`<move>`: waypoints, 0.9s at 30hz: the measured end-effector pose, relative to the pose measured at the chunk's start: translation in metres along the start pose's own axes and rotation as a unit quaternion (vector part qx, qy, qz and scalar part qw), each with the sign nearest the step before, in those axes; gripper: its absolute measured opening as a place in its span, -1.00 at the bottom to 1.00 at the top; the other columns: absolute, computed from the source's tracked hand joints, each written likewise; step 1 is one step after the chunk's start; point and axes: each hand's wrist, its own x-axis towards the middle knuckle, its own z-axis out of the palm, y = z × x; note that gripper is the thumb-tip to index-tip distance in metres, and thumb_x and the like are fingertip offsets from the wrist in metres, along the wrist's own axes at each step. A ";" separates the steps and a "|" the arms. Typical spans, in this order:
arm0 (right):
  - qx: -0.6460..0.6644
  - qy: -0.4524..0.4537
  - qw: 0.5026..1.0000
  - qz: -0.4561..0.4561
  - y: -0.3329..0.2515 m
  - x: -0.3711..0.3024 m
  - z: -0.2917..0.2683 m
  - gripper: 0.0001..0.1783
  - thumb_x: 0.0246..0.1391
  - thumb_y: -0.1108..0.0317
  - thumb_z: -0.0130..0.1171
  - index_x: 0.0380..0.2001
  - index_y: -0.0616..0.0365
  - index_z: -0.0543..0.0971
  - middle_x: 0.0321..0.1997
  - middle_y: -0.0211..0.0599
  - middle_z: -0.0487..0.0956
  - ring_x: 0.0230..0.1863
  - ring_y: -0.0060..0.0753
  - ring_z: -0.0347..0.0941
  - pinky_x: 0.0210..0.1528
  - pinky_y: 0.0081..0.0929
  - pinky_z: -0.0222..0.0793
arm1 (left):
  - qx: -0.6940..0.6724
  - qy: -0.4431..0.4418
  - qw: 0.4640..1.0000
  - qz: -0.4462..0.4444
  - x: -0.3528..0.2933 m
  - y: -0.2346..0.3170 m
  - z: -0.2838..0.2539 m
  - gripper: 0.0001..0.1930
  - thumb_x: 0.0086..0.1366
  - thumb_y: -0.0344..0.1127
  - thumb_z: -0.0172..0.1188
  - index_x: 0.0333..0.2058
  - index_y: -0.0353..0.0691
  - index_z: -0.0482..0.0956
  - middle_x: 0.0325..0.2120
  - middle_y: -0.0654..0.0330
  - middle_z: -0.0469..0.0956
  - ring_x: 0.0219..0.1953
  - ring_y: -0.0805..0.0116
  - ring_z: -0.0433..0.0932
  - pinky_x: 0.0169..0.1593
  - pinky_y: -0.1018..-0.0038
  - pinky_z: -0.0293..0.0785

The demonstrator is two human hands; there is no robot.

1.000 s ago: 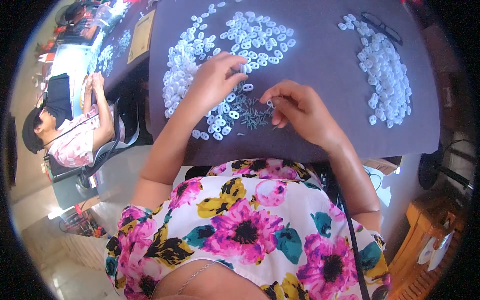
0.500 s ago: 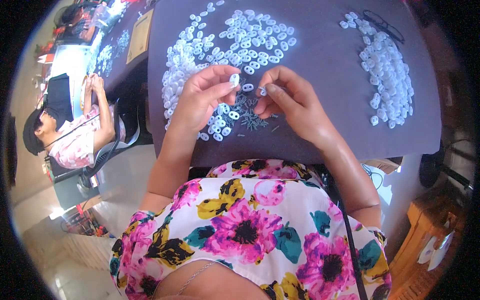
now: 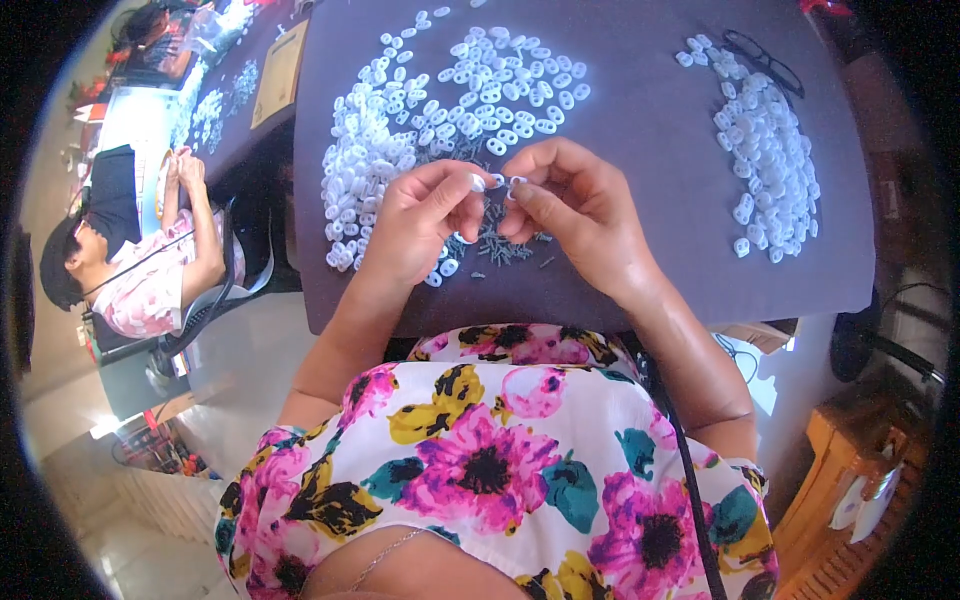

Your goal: The person assembles cord locks by hand, picking up plastic toggle components and metal springs from the table, inserting the springs into the pieces, and pressing the plastic parts together.

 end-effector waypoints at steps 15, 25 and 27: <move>-0.045 0.027 0.999 0.006 0.010 0.003 -0.005 -0.86 0.18 0.52 0.02 -0.19 0.29 0.46 -0.35 -0.36 0.52 -0.38 -0.61 0.48 -0.31 -0.66 0.44 | 0.067 0.030 0.996 0.058 -0.007 0.005 0.009 -0.72 0.22 -0.47 0.16 -0.07 -0.34 0.52 -0.41 0.16 0.60 -0.49 0.47 0.56 -0.37 0.62 0.51; 0.014 0.023 0.999 0.028 0.008 0.004 -0.005 -0.84 0.13 0.54 0.06 -0.20 0.30 0.46 -0.39 -0.31 0.53 -0.42 -0.57 0.50 -0.36 -0.64 0.45 | 0.081 0.031 0.992 0.088 -0.009 -0.001 0.012 -0.71 0.17 -0.55 0.19 -0.10 -0.37 0.52 -0.41 0.24 0.57 -0.42 0.59 0.53 -0.31 0.67 0.51; 0.048 0.023 0.998 0.046 0.008 0.005 -0.007 -0.84 0.11 0.55 0.08 -0.20 0.30 0.46 -0.39 -0.29 0.54 -0.43 -0.55 0.51 -0.38 -0.63 0.46 | 0.085 0.027 0.992 0.087 -0.009 -0.001 0.012 -0.72 0.17 -0.55 0.19 -0.10 -0.38 0.52 -0.42 0.25 0.57 -0.42 0.60 0.52 -0.31 0.68 0.50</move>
